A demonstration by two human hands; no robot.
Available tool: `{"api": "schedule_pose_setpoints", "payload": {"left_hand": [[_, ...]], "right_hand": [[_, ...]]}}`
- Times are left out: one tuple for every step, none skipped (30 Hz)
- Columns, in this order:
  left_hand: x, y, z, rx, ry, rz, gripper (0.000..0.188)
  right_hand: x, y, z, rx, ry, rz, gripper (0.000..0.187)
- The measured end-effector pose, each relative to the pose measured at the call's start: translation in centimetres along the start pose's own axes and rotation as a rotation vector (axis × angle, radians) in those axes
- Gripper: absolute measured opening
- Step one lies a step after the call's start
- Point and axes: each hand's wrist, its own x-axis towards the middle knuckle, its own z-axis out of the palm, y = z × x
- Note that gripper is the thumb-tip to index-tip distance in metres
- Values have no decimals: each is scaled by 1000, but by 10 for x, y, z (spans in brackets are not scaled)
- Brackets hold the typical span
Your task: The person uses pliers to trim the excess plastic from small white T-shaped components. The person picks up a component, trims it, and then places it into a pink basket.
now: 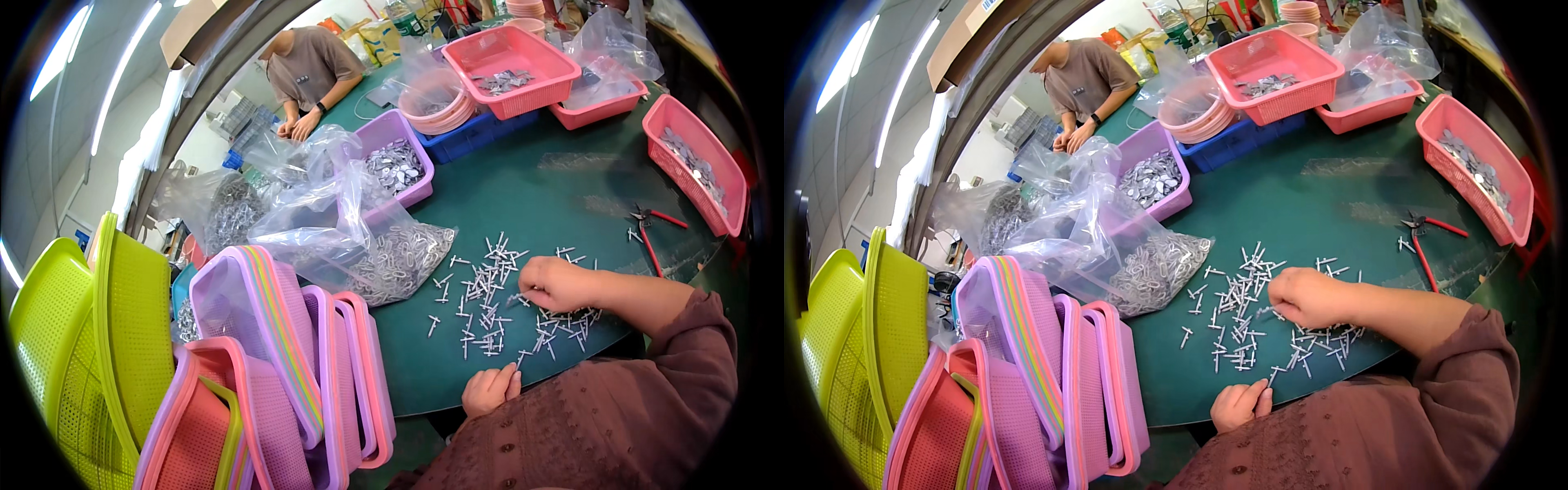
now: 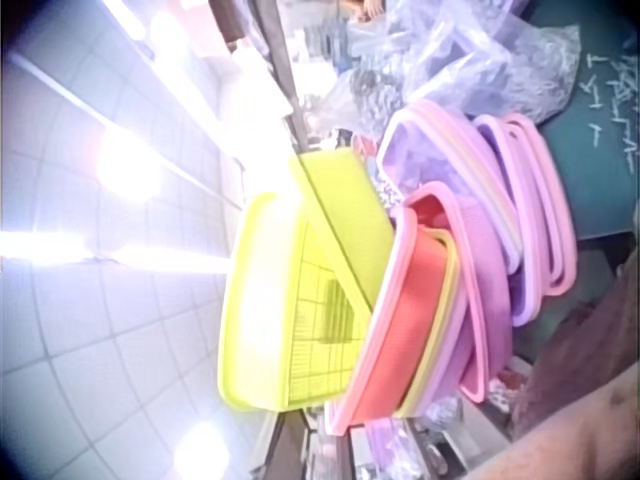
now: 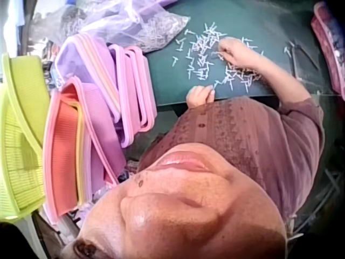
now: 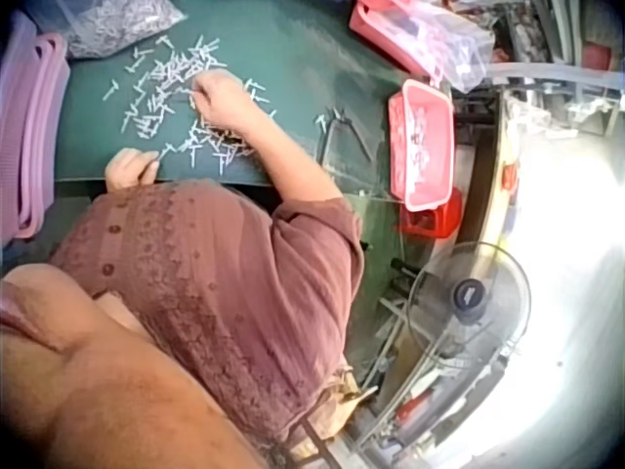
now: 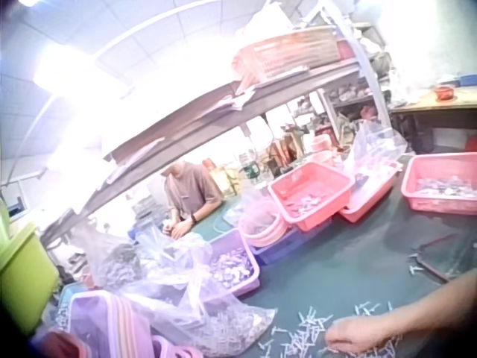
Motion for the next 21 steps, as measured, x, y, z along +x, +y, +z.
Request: {"api": "schedule_pose_setpoints", "payload": {"left_hand": [[0,0,0,-3,5,2,17],[0,-1,0,-5,11,5,17],[0,0,0,-6,16,9,17],[-1,0,0,-6,21,14,17],[0,0,-1,-5,25,19,17],[1,-2,0,19,30,52,16],[-2,-5,3,30,24,71,16],[-2,-8,5,42,18,91,15],[-3,-11,7,55,-15,88,15],[-1,-12,9,67,-45,82,14],[0,-13,10,33,-45,80,13],[-1,-12,8,7,-32,75,13],[-2,-10,6,-1,-7,75,13],[-1,-8,5,-4,16,78,13],[1,-9,5,-4,23,74,12],[1,-7,4,-7,22,71,12],[0,-7,6,-19,25,70,12],[0,-8,6,-24,33,76,12],[0,-8,6,-19,29,80,12],[1,-8,6,-15,25,83,13],[0,-8,6,-12,24,86,13]], "right_hand": [[-1,4,1,71,48,47,4],[0,2,-1,215,47,157,4],[1,0,-4,362,44,270,5],[2,-2,-6,508,41,382,6],[3,3,-3,757,98,414,9],[4,6,-5,829,115,434,8],[2,10,-3,983,139,439,8],[3,13,-5,1137,170,443,7],[2,14,-6,1212,168,437,6],[5,15,-8,1285,166,431,6],[6,14,-10,1317,163,438,6],[9,11,-10,1348,150,434,7],[11,7,-12,1349,149,450,8],[10,5,-14,1353,151,462,9],[11,5,-16,1374,150,466,9],[9,4,-17,1359,154,472,9],[7,4,-18,1343,156,477,9],[7,4,-19,1328,156,470,10],[6,4,-19,1320,163,466,9],[5,5,-18,1166,170,475,9],[4,7,-17,1010,172,480,9]]}}
